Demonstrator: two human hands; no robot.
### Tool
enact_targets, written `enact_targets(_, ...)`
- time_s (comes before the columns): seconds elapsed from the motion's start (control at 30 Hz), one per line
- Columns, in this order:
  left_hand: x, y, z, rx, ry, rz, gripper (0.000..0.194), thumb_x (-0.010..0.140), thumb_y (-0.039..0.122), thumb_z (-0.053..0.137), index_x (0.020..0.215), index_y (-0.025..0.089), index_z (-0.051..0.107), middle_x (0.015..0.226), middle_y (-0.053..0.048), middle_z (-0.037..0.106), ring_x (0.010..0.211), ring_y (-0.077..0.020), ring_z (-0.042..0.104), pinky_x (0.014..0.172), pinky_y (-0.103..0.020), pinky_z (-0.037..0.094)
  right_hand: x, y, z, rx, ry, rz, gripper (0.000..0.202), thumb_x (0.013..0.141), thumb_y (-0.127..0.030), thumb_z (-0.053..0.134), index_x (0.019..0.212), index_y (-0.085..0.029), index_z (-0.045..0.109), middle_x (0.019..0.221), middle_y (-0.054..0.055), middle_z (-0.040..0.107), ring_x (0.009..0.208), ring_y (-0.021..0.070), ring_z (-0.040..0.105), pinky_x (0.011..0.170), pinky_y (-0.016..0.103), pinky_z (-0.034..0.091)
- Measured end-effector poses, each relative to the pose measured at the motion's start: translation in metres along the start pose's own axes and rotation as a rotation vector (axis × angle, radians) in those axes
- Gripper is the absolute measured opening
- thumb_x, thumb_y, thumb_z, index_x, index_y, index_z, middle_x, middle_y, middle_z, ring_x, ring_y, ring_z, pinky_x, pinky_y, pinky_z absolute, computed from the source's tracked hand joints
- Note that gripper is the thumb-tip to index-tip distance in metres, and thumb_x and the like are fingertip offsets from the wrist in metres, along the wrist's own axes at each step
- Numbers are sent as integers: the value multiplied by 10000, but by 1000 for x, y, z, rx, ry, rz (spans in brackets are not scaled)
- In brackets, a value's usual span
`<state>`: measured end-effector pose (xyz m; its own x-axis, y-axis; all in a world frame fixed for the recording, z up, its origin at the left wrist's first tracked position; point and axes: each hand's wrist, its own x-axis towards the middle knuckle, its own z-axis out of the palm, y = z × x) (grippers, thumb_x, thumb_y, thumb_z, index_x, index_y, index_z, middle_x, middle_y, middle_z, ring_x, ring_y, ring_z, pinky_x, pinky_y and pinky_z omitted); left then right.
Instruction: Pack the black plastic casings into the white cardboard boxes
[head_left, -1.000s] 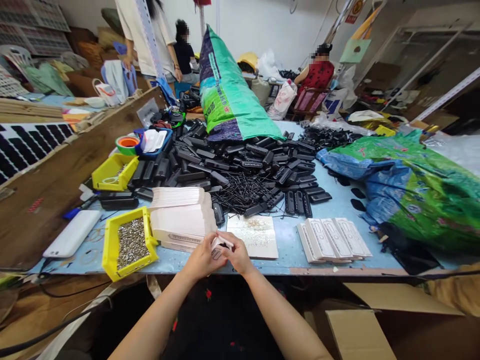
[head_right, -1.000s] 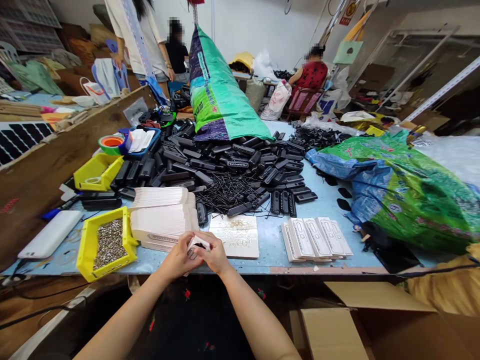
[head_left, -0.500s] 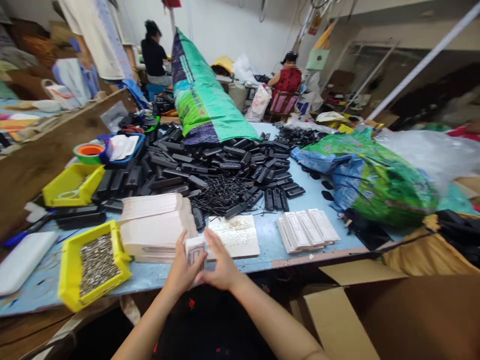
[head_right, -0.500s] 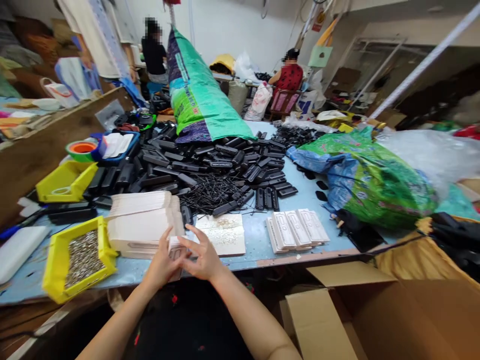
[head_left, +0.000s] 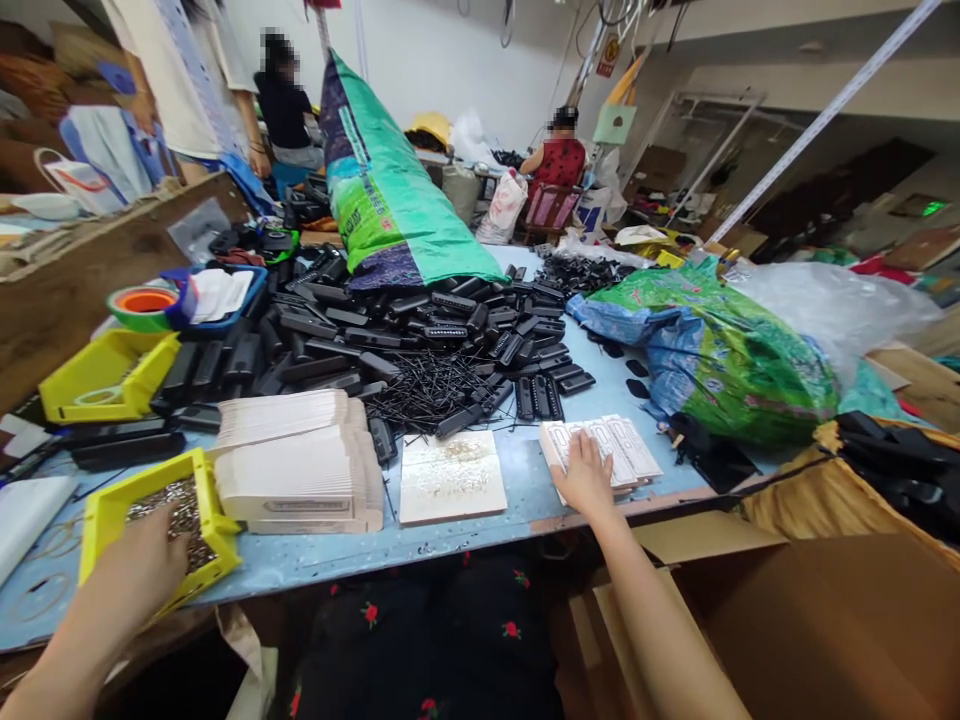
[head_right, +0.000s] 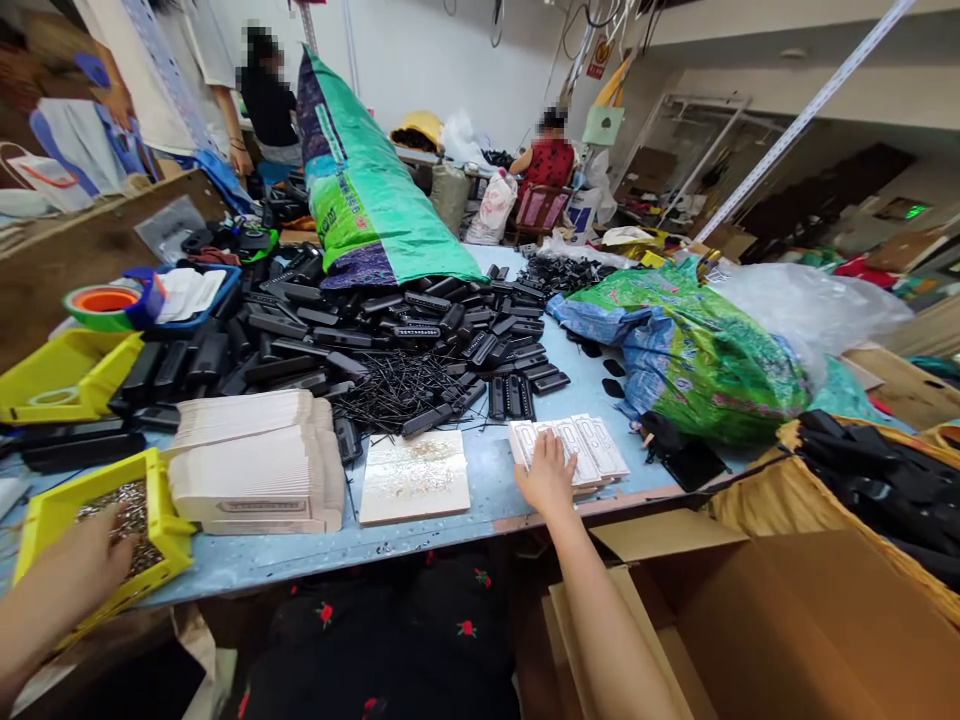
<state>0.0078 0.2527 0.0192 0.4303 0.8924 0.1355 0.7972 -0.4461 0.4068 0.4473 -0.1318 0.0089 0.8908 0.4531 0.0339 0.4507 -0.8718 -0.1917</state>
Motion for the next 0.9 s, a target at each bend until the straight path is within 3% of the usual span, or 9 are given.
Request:
enact_targets(0.07, -2, -13, 6, 119, -112, 108, 58, 733, 266, 406, 734, 232, 453, 652, -23, 576, 760, -284, 588, 831, -539, 485, -1, -16, 4, 41, 87, -66, 648, 782, -253, 500, 1380, -39, 370, 1442, 251, 329, 1347, 401, 266, 1059, 648, 151)
enact_targets(0.2, -8, -11, 9, 233, -203, 75, 249, 834, 311, 312, 655, 236, 468, 671, -20, 606, 744, -268, 606, 768, -472, 500, 9, -93, 17, 257, 123, -567, 491, 821, -117, 448, 1299, -200, 517, 1281, 136, 505, 1196, 270, 451, 1023, 484, 350)
enact_targets(0.3, -9, -1, -3, 212, -199, 62, 331, 871, 403, 311, 716, 245, 556, 755, -1, 644, 812, -256, 619, 797, -459, 495, 30, -138, 29, 267, 91, -654, 437, 778, -60, 512, 1178, -208, 609, 1193, 133, 528, 1121, 277, 474, 947, 466, 403)
enact_targets(0.47, -22, 17, -25, 11, -38, -133, 270, 808, 488, 467, 834, 294, 653, 870, 54, 675, 899, -252, 620, 831, -446, 487, 49, -137, 35, 322, 68, -759, 297, 773, -133, 609, 1065, -186, 605, 1214, 112, 540, 1203, 285, 436, 1029, 488, 327)
enact_targets(0.53, -32, 30, -25, -187, 35, -350, 249, 733, 512, 578, 830, 310, 686, 801, 66, 681, 857, -238, 628, 804, -417, 499, 41, -126, 36, 545, 75, -717, 303, 803, -213, 603, 1098, -170, 552, 1179, 116, 568, 1164, 260, 489, 1027, 477, 344)
enact_targets(0.63, -46, 64, -8, -885, 124, -535, 317, 561, 456, 752, 789, 242, 695, 758, 39, 700, 797, -189, 642, 755, -332, 527, 20, -120, 45, 1055, 101, -329, 395, 835, -393, 559, 1142, -162, 466, 1121, 125, 583, 989, 225, 592, 867, 421, 482)
enact_targets(0.7, -53, 94, 11, -1337, 22, -590, 398, 418, 372, 847, 723, 182, 677, 726, 3, 703, 716, -156, 646, 693, -276, 540, 8, -124, 54, 1221, 37, -116, 440, 800, -458, 578, 1112, -168, 467, 1114, 120, 582, 925, 212, 614, 781, 376, 517)
enact_targets(0.8, -59, 139, 37, -1534, -185, -629, 385, 388, 295, 886, 668, 144, 668, 667, -12, 684, 622, -114, 627, 617, -224, 527, -1, -135, 59, 1250, -113, -76, 474, 693, -459, 674, 1026, -160, 518, 1057, 109, 609, 830, 202, 633, 740, 358, 524)
enact_targets(0.9, -63, 169, 51, -1538, -227, -584, 392, 433, 323, 882, 718, 132, 693, 680, -26, 689, 633, -117, 629, 647, -239, 533, -1, -140, 43, 1281, -116, -112, 469, 696, -448, 670, 1048, -161, 552, 1058, 104, 620, 868, 203, 629, 790, 365, 515)
